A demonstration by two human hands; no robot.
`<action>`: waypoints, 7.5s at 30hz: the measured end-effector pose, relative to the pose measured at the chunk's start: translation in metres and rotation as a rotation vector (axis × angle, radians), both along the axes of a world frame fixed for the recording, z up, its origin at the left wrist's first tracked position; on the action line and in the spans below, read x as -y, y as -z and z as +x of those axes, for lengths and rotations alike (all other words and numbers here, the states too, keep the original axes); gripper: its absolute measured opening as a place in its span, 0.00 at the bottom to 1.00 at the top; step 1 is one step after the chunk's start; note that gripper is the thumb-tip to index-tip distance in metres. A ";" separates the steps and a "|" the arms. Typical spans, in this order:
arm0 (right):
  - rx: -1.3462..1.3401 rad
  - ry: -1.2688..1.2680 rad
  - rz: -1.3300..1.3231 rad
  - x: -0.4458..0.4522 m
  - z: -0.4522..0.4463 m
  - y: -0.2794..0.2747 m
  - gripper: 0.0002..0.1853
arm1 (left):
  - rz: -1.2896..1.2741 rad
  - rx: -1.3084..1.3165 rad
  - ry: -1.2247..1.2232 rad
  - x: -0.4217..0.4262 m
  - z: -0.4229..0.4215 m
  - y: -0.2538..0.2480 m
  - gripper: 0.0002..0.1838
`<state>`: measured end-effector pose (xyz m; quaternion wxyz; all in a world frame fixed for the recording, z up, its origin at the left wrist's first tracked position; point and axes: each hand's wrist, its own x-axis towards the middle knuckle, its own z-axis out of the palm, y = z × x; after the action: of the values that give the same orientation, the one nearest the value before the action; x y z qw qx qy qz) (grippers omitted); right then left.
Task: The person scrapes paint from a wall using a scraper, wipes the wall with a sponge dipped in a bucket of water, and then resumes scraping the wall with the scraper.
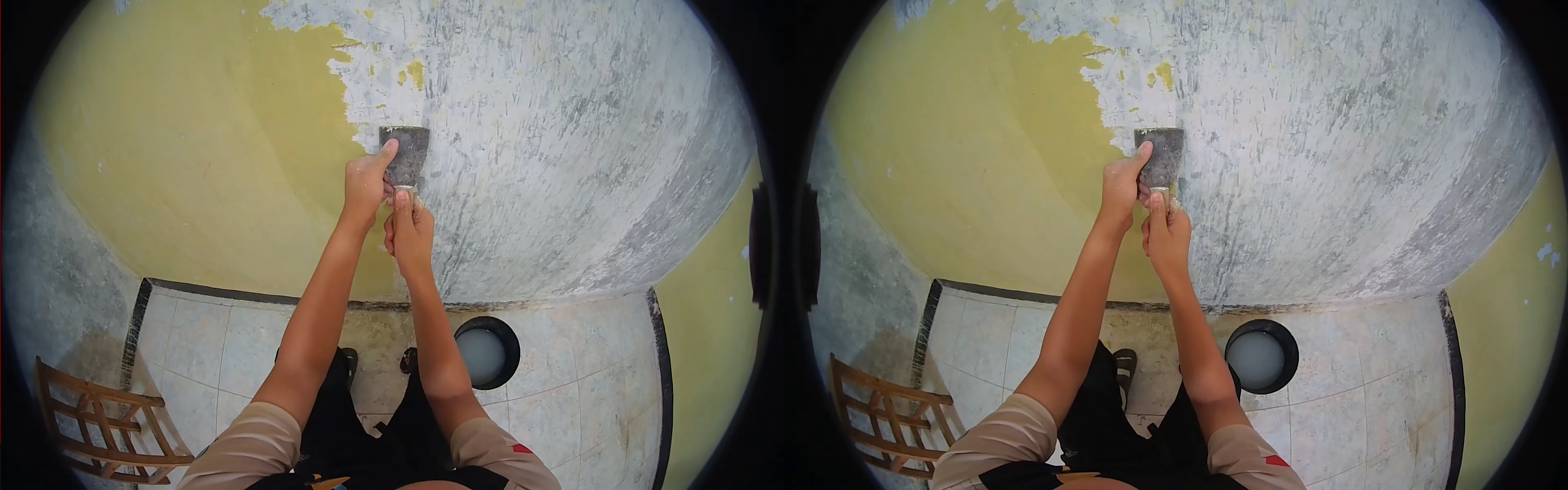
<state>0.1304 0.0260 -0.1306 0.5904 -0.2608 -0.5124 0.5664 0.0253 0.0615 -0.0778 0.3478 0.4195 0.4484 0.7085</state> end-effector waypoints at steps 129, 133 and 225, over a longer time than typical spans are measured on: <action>-0.068 -0.263 -0.038 -0.020 0.033 -0.103 0.25 | 0.087 -0.143 -0.163 -0.014 0.021 -0.103 0.26; -0.062 -0.241 -0.008 -0.022 0.030 -0.099 0.26 | 0.085 -0.158 -0.154 -0.019 0.017 -0.100 0.26; 1.670 -0.507 -0.681 0.048 0.086 0.353 0.28 | -0.684 -0.787 0.429 0.122 0.012 0.091 0.19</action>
<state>0.2164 -0.0225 -0.4833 -0.2180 -0.6225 -0.6186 0.4270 0.0368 -0.0608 -0.1689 0.4068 0.5974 0.6530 0.2263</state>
